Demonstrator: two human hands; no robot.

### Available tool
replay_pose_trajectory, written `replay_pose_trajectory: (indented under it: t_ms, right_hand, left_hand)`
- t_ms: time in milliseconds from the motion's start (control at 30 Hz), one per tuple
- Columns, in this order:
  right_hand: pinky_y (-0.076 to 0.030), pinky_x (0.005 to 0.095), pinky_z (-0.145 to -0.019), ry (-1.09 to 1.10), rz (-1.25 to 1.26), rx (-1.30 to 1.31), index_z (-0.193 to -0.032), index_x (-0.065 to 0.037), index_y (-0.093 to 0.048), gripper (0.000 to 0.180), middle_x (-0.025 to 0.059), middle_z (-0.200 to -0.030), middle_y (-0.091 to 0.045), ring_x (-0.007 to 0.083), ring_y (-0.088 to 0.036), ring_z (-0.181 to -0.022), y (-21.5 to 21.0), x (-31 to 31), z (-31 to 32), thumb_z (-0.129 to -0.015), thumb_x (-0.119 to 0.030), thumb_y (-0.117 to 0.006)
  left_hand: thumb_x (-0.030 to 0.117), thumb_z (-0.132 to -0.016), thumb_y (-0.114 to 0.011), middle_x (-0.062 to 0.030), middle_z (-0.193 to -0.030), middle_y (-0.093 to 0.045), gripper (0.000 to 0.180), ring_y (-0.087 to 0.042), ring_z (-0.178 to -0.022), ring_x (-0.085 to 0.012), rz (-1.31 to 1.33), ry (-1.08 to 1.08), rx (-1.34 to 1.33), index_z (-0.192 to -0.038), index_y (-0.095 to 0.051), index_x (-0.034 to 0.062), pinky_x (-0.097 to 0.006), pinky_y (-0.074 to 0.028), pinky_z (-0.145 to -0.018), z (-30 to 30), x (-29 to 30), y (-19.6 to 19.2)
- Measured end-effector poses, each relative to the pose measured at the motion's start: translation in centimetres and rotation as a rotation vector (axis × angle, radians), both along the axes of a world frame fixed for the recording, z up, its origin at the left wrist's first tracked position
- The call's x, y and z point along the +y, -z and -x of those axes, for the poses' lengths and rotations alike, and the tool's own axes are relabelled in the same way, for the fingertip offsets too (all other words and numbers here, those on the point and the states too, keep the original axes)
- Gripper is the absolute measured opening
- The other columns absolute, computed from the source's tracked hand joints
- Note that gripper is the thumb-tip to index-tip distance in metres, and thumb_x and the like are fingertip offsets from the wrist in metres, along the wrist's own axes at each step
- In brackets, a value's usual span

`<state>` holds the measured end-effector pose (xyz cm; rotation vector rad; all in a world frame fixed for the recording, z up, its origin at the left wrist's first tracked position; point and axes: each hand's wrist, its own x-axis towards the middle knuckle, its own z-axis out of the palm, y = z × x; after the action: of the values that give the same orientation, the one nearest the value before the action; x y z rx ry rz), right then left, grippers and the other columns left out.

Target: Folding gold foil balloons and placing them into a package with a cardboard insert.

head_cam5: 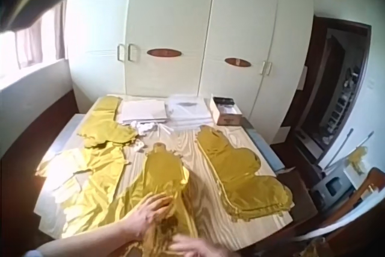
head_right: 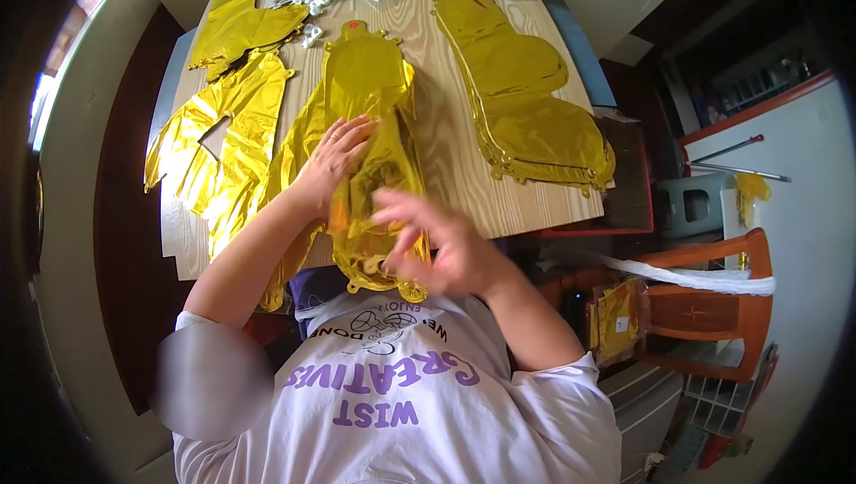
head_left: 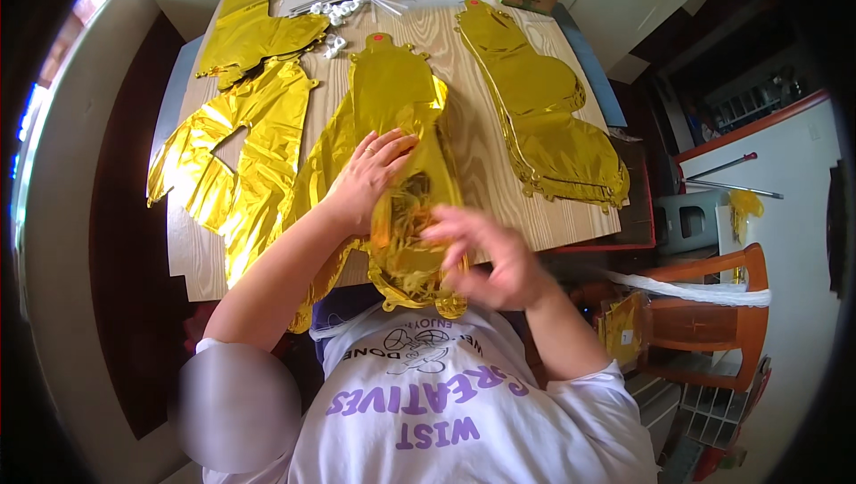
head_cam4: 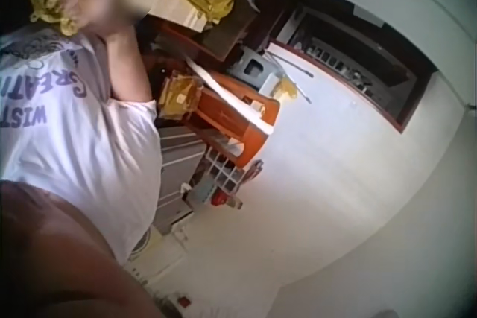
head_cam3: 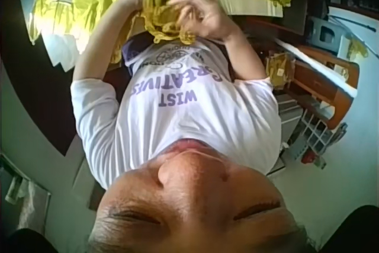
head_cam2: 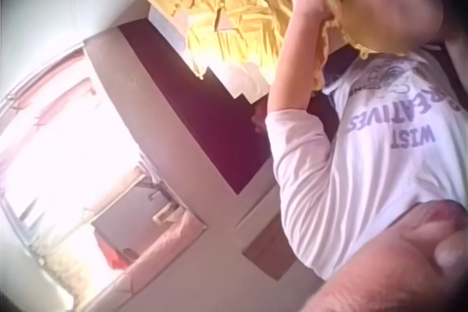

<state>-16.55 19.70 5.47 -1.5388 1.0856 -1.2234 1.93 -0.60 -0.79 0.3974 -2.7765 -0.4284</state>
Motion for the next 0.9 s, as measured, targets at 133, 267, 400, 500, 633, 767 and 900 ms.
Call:
replay_pose_trajectory:
  t_ms: [133, 267, 400, 500, 633, 767, 900]
  right_hand:
    - [-0.054, 0.0420, -0.095, 0.527, 0.157, 0.700, -0.133, -0.001, -0.062, 0.040, 0.0145, -0.122, -0.071, 0.0285, -0.069, -0.106, 2.6, -4.0, 5.8, -0.101, -0.024, -0.063]
    - [-0.032, 0.0492, -0.119, 0.306, 0.142, 1.116, -0.145, 0.001, -0.050, 0.054, 0.0200, -0.149, -0.053, 0.0357, -0.046, -0.141, 5.0, -6.7, 5.0, -0.105, -0.035, -0.053]
    - [-0.017, 0.0507, -0.125, 0.161, 0.132, 1.104, -0.151, 0.001, -0.043, 0.061, 0.0167, -0.160, -0.040, 0.0349, -0.031, -0.151, 5.7, -6.7, 3.7, -0.107, -0.041, -0.045]
    - [-0.016, 0.0515, -0.125, 0.156, 0.143, 1.050, -0.152, -0.001, -0.043, 0.060, 0.0155, -0.160, -0.041, 0.0337, -0.031, -0.151, 5.7, -6.7, 4.0, -0.107, -0.041, -0.045]
    - [-0.018, 0.0504, -0.125, 0.234, 0.118, 0.919, -0.151, -0.002, -0.045, 0.056, 0.0151, -0.160, -0.042, 0.0330, -0.034, -0.150, 6.0, -7.2, 5.1, -0.108, -0.038, -0.044]
    - [-0.018, 0.0495, -0.125, 0.234, 0.090, 1.049, -0.149, -0.003, -0.049, 0.052, 0.0143, -0.159, -0.043, 0.0322, -0.035, -0.150, 6.2, -7.8, 5.3, -0.108, -0.035, -0.044]
    - [-0.017, 0.0503, -0.125, 0.203, 0.125, 1.107, -0.151, -0.003, -0.046, 0.053, 0.0141, -0.161, -0.040, 0.0322, -0.032, -0.151, 6.2, -7.6, 4.9, -0.107, -0.034, -0.046]
  left_hand:
    - [0.030, -0.059, -0.080, -0.0156, -0.156, -0.040, 0.095, -0.031, -0.149, -0.0381, 0.008, -0.030, -0.025, -0.144, -0.048, 0.0021, -0.052, -0.021, -0.125, 0.2, 0.4, -0.1]
    - [0.031, -0.065, -0.079, -0.0195, -0.155, -0.041, 0.090, -0.030, -0.150, -0.0382, 0.038, -0.014, -0.030, -0.145, -0.047, 0.0018, -0.052, -0.019, -0.126, 0.4, 0.0, 0.6]
    - [0.030, -0.064, -0.081, -0.0223, -0.154, -0.039, 0.097, -0.025, -0.152, -0.0361, 0.029, 0.000, -0.019, -0.146, -0.043, -0.0025, -0.050, -0.015, -0.128, 0.0, 0.1, 0.5]
    - [0.027, -0.060, -0.083, -0.0213, -0.156, -0.037, 0.102, -0.024, -0.153, -0.0355, 0.056, -0.002, -0.072, -0.147, -0.041, -0.0044, -0.049, -0.013, -0.128, -0.2, -0.1, 0.6]
    - [0.022, -0.054, -0.085, -0.0208, -0.157, -0.036, 0.109, -0.023, -0.153, -0.0346, 0.082, 0.001, -0.080, -0.149, -0.039, -0.0048, -0.048, -0.013, -0.129, -0.1, -0.1, 0.5]
    - [0.021, -0.050, -0.085, -0.0211, -0.157, -0.036, 0.110, -0.022, -0.154, -0.0340, 0.066, -0.008, -0.116, -0.147, -0.040, -0.0061, -0.047, -0.012, -0.129, -0.1, 0.0, 0.2]
    - [0.019, -0.053, -0.083, -0.0221, -0.155, -0.038, 0.101, -0.023, -0.154, -0.0344, 0.040, -0.043, -0.172, -0.143, -0.045, -0.0079, -0.047, -0.013, -0.129, 0.2, 0.2, 0.1]
